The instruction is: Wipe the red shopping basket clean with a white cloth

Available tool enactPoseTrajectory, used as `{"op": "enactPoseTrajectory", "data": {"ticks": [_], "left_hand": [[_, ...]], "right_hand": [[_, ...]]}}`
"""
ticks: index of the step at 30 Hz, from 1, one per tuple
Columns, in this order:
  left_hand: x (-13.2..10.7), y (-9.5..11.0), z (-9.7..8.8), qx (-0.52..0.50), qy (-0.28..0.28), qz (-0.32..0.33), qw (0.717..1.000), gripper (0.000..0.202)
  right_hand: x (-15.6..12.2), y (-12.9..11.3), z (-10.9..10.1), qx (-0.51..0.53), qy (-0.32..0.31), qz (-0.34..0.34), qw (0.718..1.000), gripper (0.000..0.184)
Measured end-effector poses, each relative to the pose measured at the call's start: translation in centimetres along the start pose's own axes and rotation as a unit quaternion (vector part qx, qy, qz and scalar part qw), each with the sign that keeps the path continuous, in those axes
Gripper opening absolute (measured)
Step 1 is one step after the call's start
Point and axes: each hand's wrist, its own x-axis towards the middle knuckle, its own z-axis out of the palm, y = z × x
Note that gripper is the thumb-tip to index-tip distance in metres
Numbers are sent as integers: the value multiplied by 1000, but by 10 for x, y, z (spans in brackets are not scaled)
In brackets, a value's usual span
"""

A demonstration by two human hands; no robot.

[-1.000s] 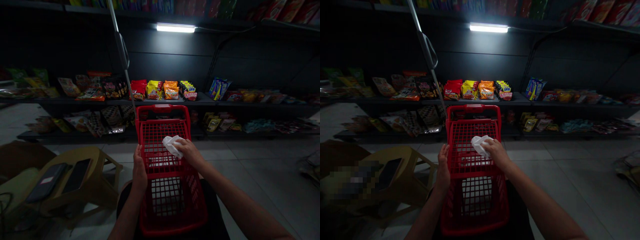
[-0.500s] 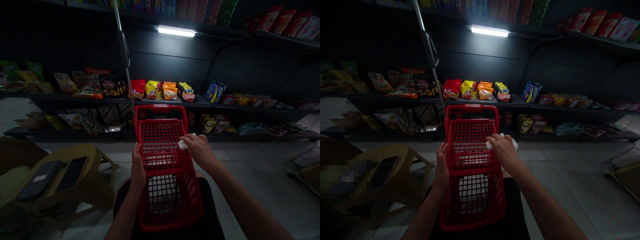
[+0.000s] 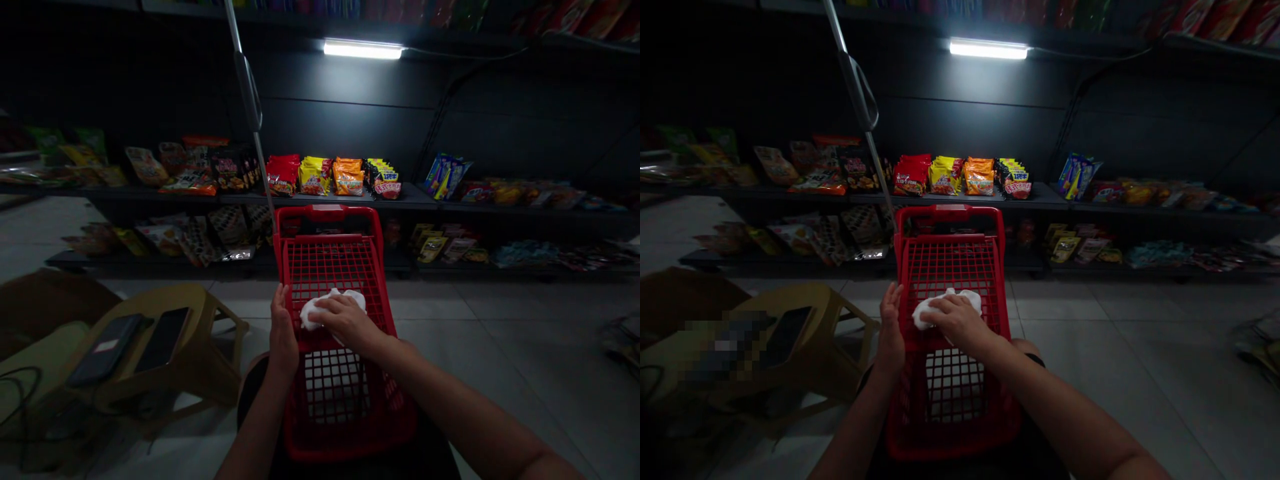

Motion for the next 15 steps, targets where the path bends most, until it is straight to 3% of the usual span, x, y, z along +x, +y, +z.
{"op": "enactPoseTrajectory", "data": {"ticks": [6, 10, 13, 15], "left_hand": [[1, 3, 3, 13, -15, 0, 1000, 61], [1, 4, 3, 9, -21, -4, 1000, 63], [0, 6, 3, -5, -18, -5, 1000, 66], [-1, 7, 4, -13, -17, -7, 1000, 66]], "right_hand": [[-58, 34, -19, -8, 0, 57, 998, 28], [-99, 58, -48, -52, -18, 101, 993, 29], [-102, 60, -74, -68, -56, 130, 988, 30], [-86, 47, -85, -59, -61, 133, 987, 32]]}}
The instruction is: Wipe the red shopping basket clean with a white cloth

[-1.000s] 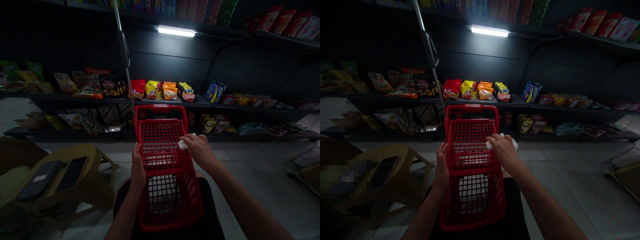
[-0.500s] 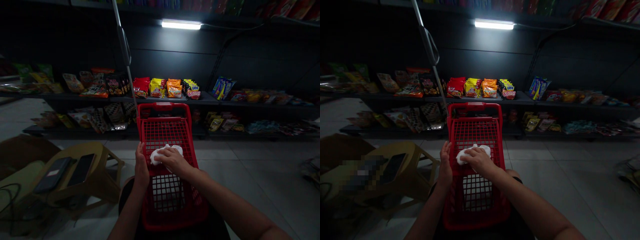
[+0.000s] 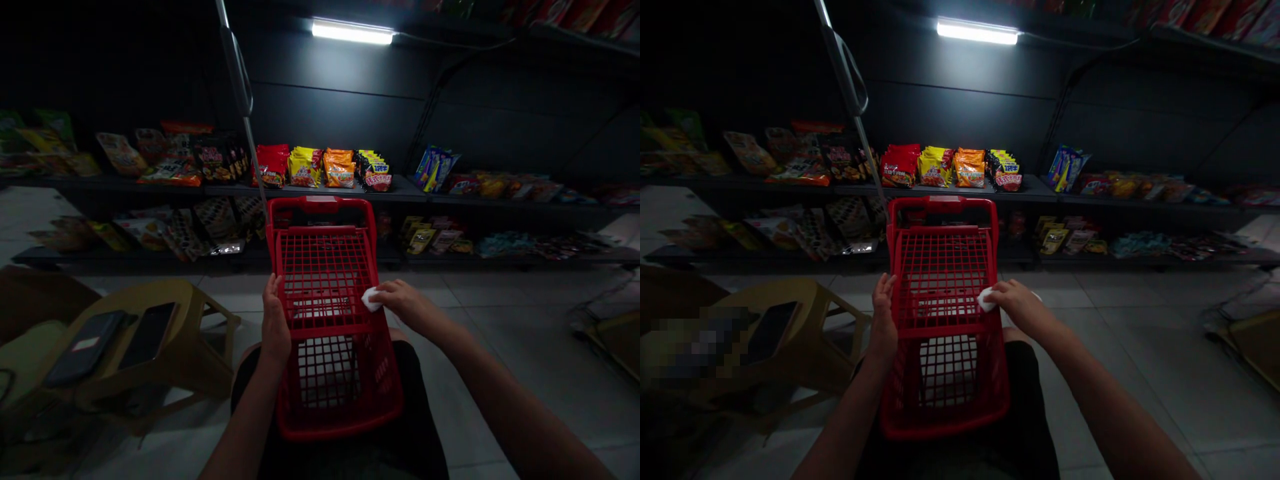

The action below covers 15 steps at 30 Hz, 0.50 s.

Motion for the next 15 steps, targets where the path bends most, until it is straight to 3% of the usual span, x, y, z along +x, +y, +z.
{"op": "enactPoseTrajectory", "data": {"ticks": [3, 6, 8, 11, 15], "left_hand": [[0, 1, 1, -11, 4, -2, 1000, 66], [3, 0, 1, -25, 15, -2, 1000, 68], [5, -2, 0, -35, 24, -1, 999, 69], [5, -5, 0, -47, 27, 2, 999, 70], [3, -7, 2, -53, 22, -2, 998, 68]], "right_hand": [[30, -52, -1, 29, 33, -49, 998, 34], [59, -111, 24, 29, 28, -128, 991, 32], [68, -135, 44, 13, 18, -138, 990, 29], [62, -137, 58, 4, 0, -134, 991, 29], [33, -103, 46, 25, -17, -96, 995, 32]]}}
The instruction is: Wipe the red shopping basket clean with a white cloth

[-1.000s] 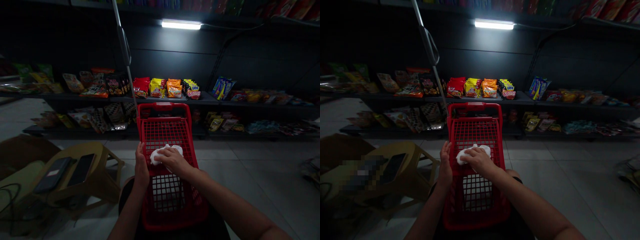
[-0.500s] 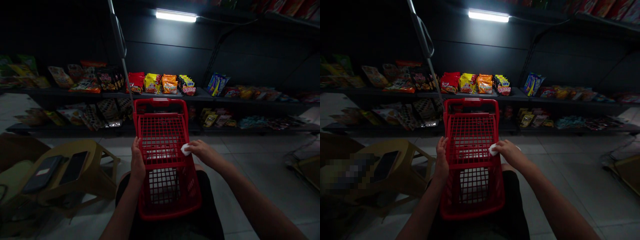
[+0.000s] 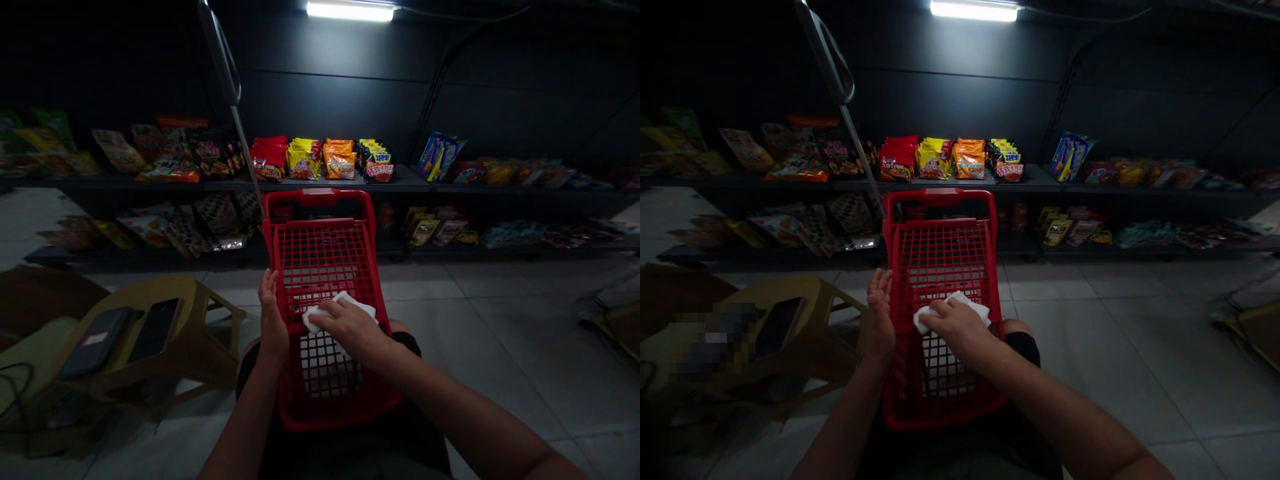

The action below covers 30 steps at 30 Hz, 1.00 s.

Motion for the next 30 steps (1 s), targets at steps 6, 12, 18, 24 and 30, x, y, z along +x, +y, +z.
{"op": "enactPoseTrajectory", "data": {"ticks": [6, 12, 18, 24, 30], "left_hand": [[-1, 0, 2, 30, -14, 1, 999, 68], [-1, 2, 1, 48, -23, 10, 999, 65], [-1, 4, 2, 54, -24, -18, 998, 61], [1, 1, 3, 51, -13, -32, 998, 63], [6, -2, 5, 47, 5, -48, 998, 67]], "right_hand": [[-57, 44, -18, 15, 10, 86, 996, 36], [-82, 62, -28, 1, 12, 114, 993, 32], [-67, 96, -20, -89, 86, 175, 977, 40], [2, 173, -33, -189, 103, 240, 947, 35], [91, 216, -56, -222, 56, 281, 932, 29]]}}
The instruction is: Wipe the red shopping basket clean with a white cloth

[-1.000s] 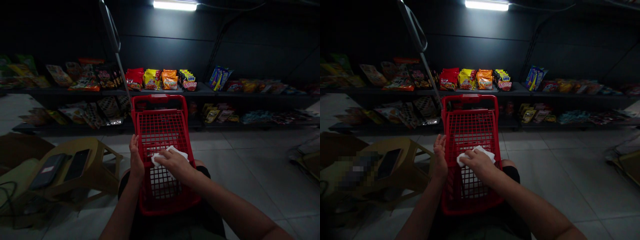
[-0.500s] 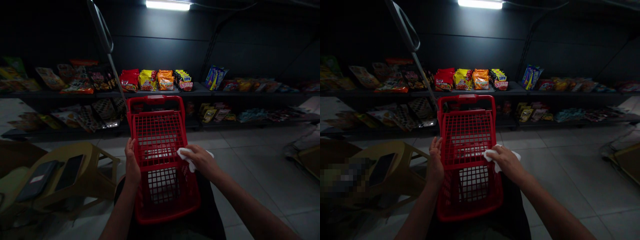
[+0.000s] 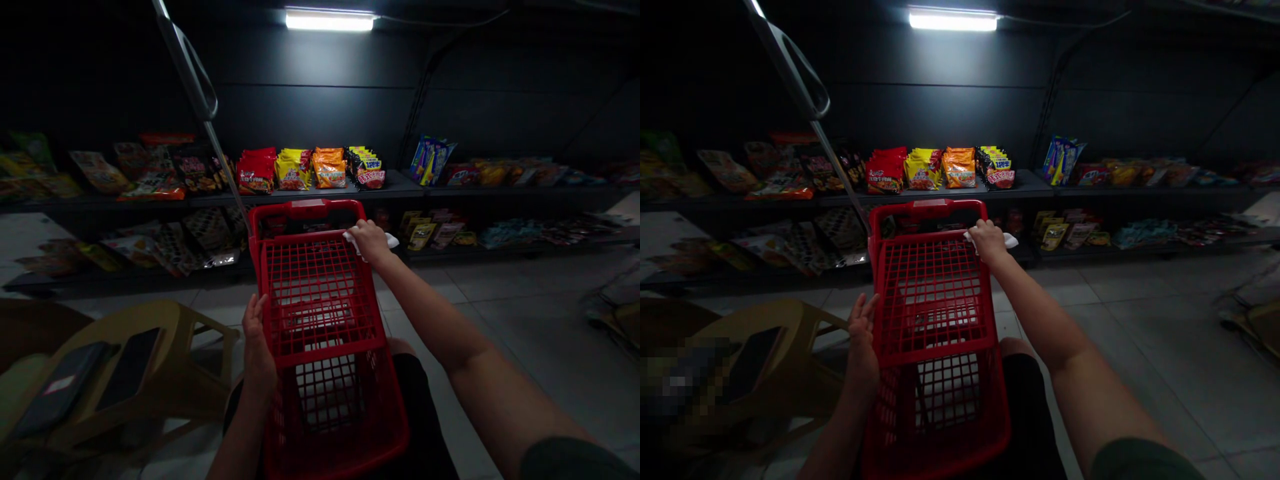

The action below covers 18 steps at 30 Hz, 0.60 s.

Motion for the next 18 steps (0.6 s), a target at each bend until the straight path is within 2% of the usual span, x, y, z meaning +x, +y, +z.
{"op": "enactPoseTrajectory", "data": {"ticks": [2, 5, 9, 13, 18], "left_hand": [[0, -1, 0, 3, 0, 4, 1000, 68], [-1, 1, -2, 10, -7, 8, 1000, 68], [-4, 3, -3, 25, -19, 13, 999, 68], [-6, 5, -2, 25, -21, 30, 999, 66], [-9, 8, -1, 20, -22, 37, 999, 67]], "right_hand": [[8, -3, 2, 3, -5, 26, 1000, 28], [-12, -6, 7, 33, 9, 33, 999, 31], [-81, -14, 12, 84, 7, 19, 996, 36], [-153, -31, 9, 128, 0, 24, 991, 36], [-214, -50, 0, 161, -13, 18, 987, 36]]}}
